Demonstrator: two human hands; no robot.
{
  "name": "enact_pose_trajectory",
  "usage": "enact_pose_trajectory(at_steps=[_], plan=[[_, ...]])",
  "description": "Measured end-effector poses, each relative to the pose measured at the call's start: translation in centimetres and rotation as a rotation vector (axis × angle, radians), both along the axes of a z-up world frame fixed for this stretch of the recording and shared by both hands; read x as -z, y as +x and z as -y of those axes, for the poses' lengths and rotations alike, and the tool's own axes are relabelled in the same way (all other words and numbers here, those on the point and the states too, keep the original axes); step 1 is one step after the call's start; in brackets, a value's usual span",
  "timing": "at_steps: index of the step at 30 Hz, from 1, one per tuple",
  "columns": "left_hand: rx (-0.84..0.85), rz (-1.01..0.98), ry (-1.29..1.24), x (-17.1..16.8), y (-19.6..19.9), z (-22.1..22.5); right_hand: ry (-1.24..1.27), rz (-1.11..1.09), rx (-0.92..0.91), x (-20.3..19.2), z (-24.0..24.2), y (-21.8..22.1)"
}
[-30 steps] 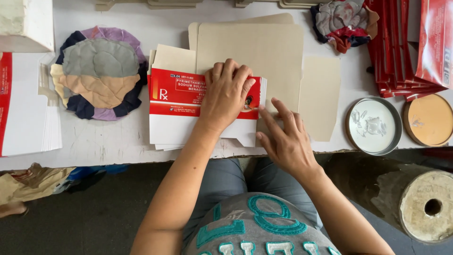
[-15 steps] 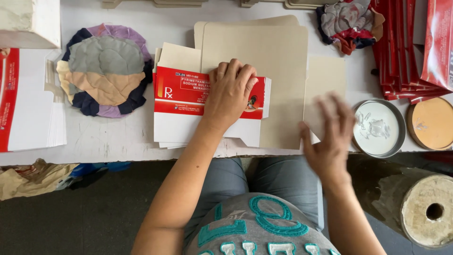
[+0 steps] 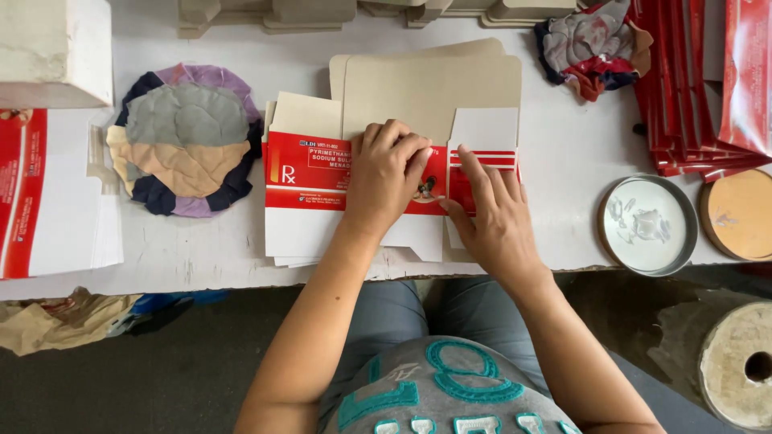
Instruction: Manual folding and stacking of pharmaceutical cardboard boxes.
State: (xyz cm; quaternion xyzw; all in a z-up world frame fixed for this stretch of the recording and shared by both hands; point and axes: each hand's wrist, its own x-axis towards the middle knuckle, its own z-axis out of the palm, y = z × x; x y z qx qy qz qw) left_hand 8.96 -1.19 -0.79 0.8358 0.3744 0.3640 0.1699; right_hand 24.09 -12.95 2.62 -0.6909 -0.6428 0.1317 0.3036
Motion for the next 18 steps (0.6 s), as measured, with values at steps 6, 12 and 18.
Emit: enact_pose_trajectory(at_steps=[6,12,18], plan=[[-0.043,-0.019,0.012,0.4,0.1,-0.5,0.159,0.242,-0.125,1.3,-1.1,1.0],[-0.059,-0.037,-0.015,1.0,-0.1,-0.5,0.121,0.206,-0.169,2.1,-1.0,1.5],[-0.019,-0.037,-0.012,1.3,-0.1,-0.8,0.109,0.179,-0.145,2.0,-0.8,1.5]])
